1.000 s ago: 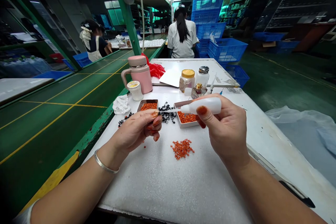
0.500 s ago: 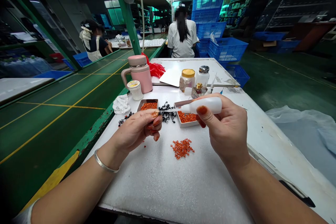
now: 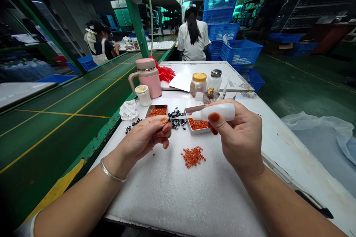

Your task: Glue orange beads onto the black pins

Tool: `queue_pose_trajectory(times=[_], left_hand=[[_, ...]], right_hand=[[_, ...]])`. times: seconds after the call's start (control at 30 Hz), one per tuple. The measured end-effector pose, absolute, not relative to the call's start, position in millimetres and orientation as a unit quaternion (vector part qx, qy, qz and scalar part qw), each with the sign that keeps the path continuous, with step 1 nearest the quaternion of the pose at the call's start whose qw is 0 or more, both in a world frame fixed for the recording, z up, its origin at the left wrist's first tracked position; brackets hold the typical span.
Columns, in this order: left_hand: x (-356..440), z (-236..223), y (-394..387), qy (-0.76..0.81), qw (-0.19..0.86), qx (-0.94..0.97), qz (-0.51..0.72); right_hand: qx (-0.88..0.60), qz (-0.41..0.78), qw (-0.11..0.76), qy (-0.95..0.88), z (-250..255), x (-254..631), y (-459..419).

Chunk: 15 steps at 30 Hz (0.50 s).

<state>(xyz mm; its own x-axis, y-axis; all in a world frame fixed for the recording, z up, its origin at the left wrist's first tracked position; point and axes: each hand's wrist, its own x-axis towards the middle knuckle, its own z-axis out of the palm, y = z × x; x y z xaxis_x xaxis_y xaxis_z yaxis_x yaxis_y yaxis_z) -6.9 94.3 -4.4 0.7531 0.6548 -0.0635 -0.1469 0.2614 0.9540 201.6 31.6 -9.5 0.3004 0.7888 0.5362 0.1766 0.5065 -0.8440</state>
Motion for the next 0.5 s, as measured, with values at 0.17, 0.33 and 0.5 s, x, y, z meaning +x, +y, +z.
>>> queue_pose_trajectory(times=[0.17, 0.33, 0.5], left_hand=[[-7.1, -4.8, 94.6, 0.23, 0.761, 0.546, 0.264], [-7.4, -4.3, 94.5, 0.233, 0.76, 0.548, 0.261], [-7.5, -4.2, 94.5, 0.233, 0.759, 0.549, 0.262]], right_hand=[[-0.448, 0.219, 0.672, -0.548, -9.9, 201.9, 31.0], [-0.442, 0.222, 0.678, -0.543, -9.7, 202.0, 32.4], [-0.44, 0.225, 0.681, -0.54, -10.1, 201.7, 33.0]])
